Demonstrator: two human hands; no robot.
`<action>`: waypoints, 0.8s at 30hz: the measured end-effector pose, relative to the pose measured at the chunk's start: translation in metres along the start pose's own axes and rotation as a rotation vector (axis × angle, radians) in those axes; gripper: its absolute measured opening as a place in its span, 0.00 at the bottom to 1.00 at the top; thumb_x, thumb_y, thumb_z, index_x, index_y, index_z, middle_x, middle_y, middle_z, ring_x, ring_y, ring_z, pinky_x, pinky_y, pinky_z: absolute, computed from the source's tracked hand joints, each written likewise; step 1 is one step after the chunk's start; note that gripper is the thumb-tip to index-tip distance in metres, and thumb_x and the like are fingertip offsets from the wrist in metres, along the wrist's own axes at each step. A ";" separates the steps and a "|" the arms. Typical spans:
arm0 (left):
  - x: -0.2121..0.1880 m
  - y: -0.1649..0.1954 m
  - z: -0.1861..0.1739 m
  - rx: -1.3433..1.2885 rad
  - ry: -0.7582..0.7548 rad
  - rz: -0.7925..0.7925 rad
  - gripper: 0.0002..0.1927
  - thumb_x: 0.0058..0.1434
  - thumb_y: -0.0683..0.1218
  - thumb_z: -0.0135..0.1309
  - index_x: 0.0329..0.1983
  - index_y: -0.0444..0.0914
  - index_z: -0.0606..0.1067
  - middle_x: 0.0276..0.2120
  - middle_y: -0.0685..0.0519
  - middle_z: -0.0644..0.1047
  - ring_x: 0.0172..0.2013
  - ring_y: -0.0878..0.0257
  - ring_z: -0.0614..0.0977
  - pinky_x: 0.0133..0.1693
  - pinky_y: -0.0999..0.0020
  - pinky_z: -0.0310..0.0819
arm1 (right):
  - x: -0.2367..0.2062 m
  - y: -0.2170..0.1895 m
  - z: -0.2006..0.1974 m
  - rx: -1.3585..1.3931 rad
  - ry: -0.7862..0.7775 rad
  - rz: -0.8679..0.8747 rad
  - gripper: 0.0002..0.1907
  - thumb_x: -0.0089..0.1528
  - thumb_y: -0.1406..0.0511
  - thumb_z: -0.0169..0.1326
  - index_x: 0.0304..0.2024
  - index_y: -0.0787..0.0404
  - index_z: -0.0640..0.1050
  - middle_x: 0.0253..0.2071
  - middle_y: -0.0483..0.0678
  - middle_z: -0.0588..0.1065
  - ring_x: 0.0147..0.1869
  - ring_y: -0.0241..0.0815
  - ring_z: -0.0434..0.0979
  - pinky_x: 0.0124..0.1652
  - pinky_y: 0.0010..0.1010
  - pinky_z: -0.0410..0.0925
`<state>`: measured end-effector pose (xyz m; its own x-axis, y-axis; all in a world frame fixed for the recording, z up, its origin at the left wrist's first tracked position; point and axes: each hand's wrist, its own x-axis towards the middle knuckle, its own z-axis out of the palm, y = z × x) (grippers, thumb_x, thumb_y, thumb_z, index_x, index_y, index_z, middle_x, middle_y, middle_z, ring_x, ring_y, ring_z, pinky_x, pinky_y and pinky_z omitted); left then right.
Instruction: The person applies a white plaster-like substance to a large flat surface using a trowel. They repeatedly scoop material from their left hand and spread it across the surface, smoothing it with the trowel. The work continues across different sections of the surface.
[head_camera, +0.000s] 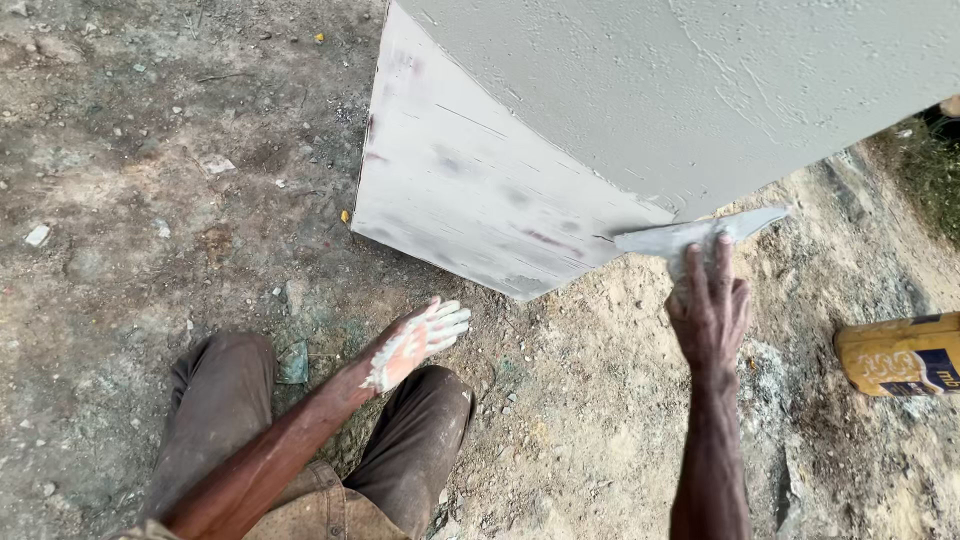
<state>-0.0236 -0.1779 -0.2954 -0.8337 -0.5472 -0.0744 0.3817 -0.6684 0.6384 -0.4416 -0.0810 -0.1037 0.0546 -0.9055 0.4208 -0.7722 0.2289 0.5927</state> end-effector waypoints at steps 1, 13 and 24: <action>0.014 0.011 0.014 0.012 0.013 -0.039 0.52 0.59 0.73 0.46 0.76 0.35 0.54 0.75 0.42 0.60 0.74 0.53 0.64 0.72 0.53 0.51 | -0.004 -0.017 -0.008 0.010 -0.012 -0.018 0.39 0.65 0.66 0.58 0.78 0.60 0.63 0.85 0.56 0.50 0.83 0.51 0.63 0.50 0.46 0.77; 0.055 0.080 0.039 -0.703 0.104 0.182 0.64 0.55 0.82 0.42 0.78 0.30 0.49 0.74 0.36 0.60 0.69 0.47 0.63 0.70 0.51 0.48 | -0.034 -0.329 -0.106 1.318 -0.139 0.184 0.50 0.51 0.65 0.54 0.78 0.54 0.57 0.82 0.54 0.50 0.84 0.59 0.50 0.69 0.68 0.58; -0.031 0.139 -0.038 -0.636 -0.021 0.733 0.57 0.63 0.75 0.40 0.76 0.27 0.46 0.76 0.32 0.53 0.75 0.44 0.59 0.74 0.52 0.47 | -0.016 -0.349 -0.067 1.635 -0.434 0.395 0.46 0.54 0.64 0.51 0.77 0.56 0.59 0.63 0.68 0.66 0.56 0.63 0.66 0.50 0.64 0.69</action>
<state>0.0705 -0.2734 -0.2336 -0.3075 -0.9314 0.1946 0.9487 -0.3159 -0.0128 -0.1309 -0.1221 -0.2715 -0.2280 -0.9736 -0.0051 -0.5014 0.1219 -0.8566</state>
